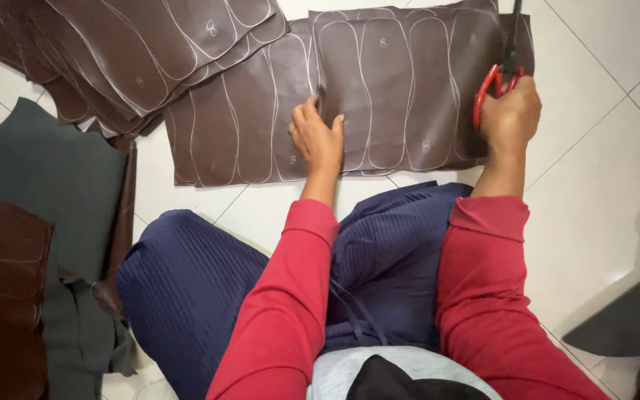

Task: The person sits on the floor and uses red-handled scissors to cut along white chalk outlines on a large brown leather sheet. They repeatedly trim the edges of the marked shapes and set the cut pieces aside.

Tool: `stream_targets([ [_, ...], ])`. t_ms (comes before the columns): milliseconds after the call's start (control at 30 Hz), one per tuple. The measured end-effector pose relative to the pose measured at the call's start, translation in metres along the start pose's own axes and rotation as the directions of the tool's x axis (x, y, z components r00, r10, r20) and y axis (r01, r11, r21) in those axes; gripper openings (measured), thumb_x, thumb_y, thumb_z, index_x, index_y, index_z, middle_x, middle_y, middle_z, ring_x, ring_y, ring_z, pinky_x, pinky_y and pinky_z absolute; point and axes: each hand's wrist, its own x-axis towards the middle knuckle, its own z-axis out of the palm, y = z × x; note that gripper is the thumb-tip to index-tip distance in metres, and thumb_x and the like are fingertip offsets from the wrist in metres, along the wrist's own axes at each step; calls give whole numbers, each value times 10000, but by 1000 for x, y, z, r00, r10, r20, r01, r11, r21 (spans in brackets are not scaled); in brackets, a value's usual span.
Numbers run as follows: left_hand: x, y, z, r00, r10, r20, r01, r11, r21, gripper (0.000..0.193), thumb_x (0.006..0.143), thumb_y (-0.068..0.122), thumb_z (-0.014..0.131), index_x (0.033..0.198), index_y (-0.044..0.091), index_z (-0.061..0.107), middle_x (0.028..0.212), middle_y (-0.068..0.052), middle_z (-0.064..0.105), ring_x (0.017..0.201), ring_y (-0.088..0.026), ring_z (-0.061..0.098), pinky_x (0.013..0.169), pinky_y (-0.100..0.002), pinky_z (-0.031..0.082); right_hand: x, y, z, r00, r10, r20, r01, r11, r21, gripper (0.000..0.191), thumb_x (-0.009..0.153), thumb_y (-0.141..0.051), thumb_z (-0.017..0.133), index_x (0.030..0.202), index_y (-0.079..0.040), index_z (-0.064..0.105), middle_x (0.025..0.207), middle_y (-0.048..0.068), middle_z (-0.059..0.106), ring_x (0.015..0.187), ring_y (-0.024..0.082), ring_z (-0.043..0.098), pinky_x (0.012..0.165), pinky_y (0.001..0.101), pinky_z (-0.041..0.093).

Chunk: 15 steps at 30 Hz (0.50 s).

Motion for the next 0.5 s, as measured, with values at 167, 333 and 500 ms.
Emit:
stream_targets([
  [167, 13, 4, 7, 974, -180, 135, 188, 981, -51, 452, 900, 286, 710, 1294, 134, 548, 1112, -138, 671, 1071, -362, 643, 905, -486, 501, 5, 0, 4, 995, -99, -24, 101, 991, 86, 375, 818, -211, 915, 947, -41, 607, 891, 149, 713, 821, 350, 695, 740, 453, 537],
  [333, 33, 32, -1, 970, 16, 245, -34, 997, 73, 294, 1055, 385, 488, 1196, 140, 570, 1092, -186, 722, 1049, -429, 658, 900, -542, 500, 14, -11, 6, 961, -176, -211, 222, 950, 219, 396, 925, -220, 927, 978, -36, 581, 886, 110, 724, 779, 282, 709, 721, 404, 561],
  [500, 128, 42, -16, 991, 127, 30, -107, 924, -368, 442, 1023, 400, 472, 1221, 29, 607, 1136, -268, 703, 1056, -478, 649, 873, -541, 516, 10, -12, 3, 944, -214, -253, 285, 914, 288, 379, 952, -134, 920, 965, -26, 557, 875, 100, 692, 762, 246, 662, 728, 388, 566],
])
